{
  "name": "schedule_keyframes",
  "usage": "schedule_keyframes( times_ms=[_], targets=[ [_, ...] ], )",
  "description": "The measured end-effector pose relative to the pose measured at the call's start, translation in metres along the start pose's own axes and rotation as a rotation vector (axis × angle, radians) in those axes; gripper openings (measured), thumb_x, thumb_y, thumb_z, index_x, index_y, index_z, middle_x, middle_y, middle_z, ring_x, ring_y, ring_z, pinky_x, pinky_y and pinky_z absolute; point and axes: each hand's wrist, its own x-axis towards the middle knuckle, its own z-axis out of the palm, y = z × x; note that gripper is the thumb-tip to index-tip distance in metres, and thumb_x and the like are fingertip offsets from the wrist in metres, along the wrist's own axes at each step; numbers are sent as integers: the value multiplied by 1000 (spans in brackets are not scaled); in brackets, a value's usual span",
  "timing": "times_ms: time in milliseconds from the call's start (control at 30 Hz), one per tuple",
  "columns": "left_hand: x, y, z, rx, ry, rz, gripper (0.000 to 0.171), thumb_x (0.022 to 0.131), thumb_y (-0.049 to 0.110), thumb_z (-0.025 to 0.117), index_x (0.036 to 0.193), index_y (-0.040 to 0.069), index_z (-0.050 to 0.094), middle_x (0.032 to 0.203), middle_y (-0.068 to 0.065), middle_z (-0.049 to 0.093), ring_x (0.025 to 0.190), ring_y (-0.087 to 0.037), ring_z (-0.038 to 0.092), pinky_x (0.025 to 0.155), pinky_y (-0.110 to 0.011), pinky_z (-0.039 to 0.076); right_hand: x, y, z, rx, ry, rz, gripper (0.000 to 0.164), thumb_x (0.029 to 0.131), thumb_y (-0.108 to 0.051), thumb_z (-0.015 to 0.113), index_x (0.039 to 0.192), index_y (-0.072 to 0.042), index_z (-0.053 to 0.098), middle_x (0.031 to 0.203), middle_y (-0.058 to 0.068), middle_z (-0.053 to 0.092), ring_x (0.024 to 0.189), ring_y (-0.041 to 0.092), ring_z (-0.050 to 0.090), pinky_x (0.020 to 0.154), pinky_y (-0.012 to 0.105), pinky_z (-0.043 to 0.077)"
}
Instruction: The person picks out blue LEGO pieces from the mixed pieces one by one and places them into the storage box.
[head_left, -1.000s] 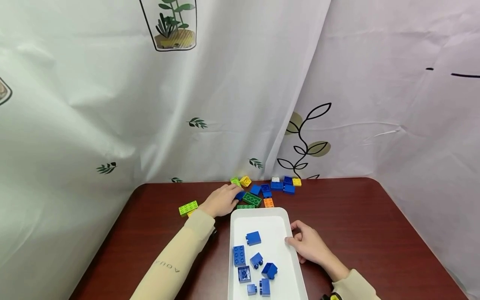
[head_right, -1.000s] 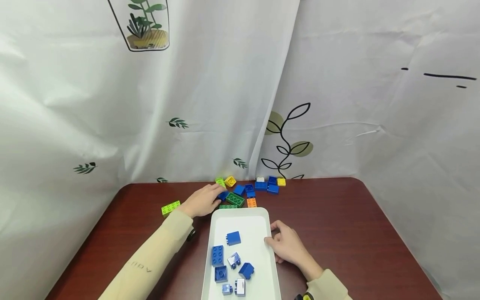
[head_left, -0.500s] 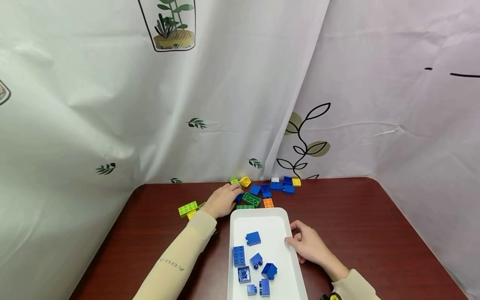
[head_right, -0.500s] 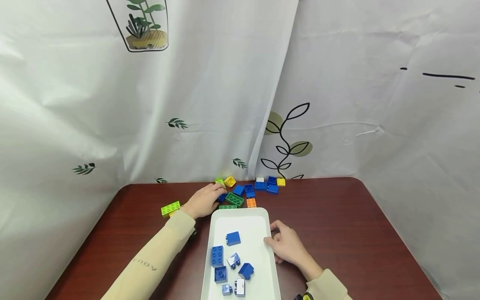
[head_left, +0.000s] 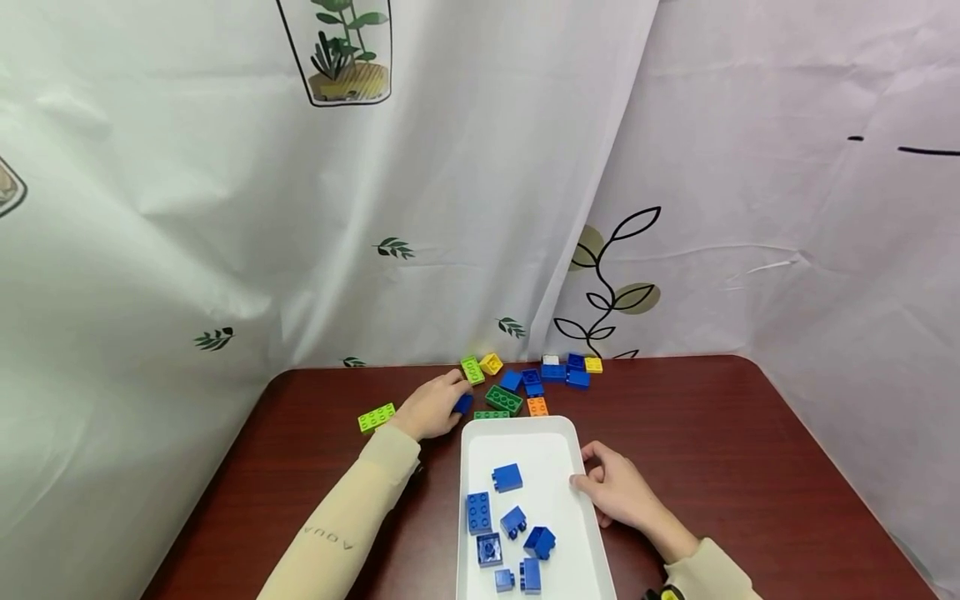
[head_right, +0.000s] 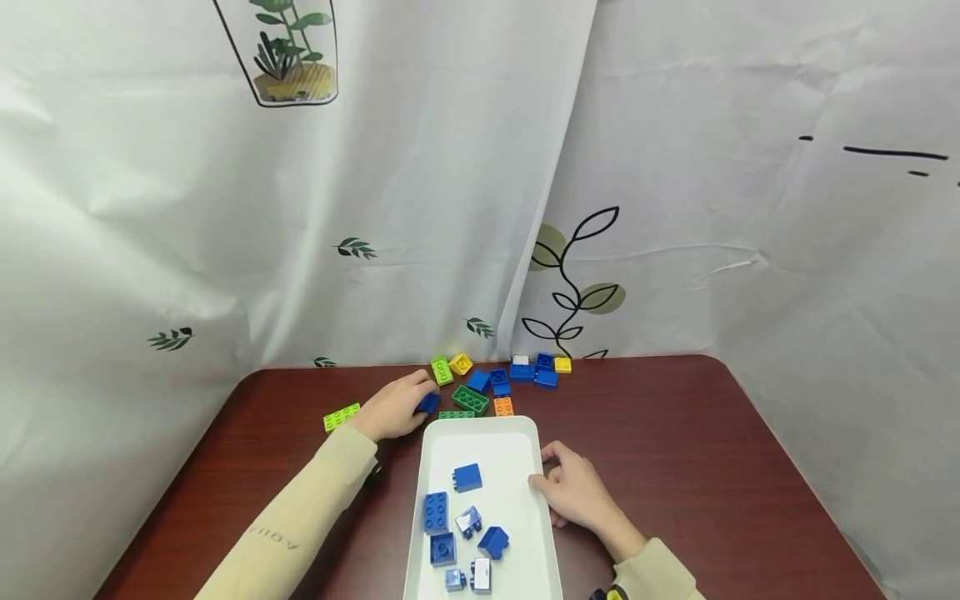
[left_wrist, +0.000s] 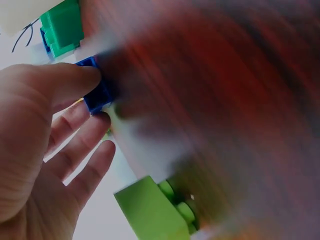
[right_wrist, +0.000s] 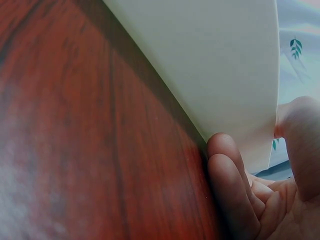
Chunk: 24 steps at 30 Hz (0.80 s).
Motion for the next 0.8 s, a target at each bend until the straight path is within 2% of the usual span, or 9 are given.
schedule_keyframes(
  times_ms=[200, 433, 633, 800],
  targets=[
    [-10, -6, 2, -82, -1, -32, 35, 85, 23, 71, 118, 17, 60, 116, 0, 58, 101, -15, 58, 94, -37, 50, 0, 0, -1, 4, -4, 4, 35, 89, -23, 66, 115, -5, 51, 53, 3, 54, 33, 17, 50, 37, 37, 47],
    [-27, -5, -1, -159, 27, -124, 39, 86, 27, 71, 122, 20, 59, 116, 2, 54, 99, -14, 55, 93, -37, 51, 1, 1, 0, 11, -5, 4, 36, 89, -24, 67, 115, -5, 51, 53, 3, 54, 33, 16, 50, 37, 37, 47],
    [-43, 7, -14, -216, 115, -158, 42, 85, 28, 72, 124, 21, 58, 118, 2, 52, 99, -14, 55, 91, -38, 53, 0, 3, 2, 17, -12, 1, 36, 89, -23, 67, 115, -5, 50, 52, 3, 54, 32, 16, 50, 36, 37, 47],
    [-51, 25, -28, -264, 194, -140, 43, 82, 29, 74, 122, 21, 59, 115, 4, 53, 94, -12, 57, 85, -36, 56, 0, 2, 1, 14, -9, -3, 36, 89, -23, 66, 115, -5, 50, 53, 3, 55, 32, 16, 49, 36, 37, 47]
  ],
)
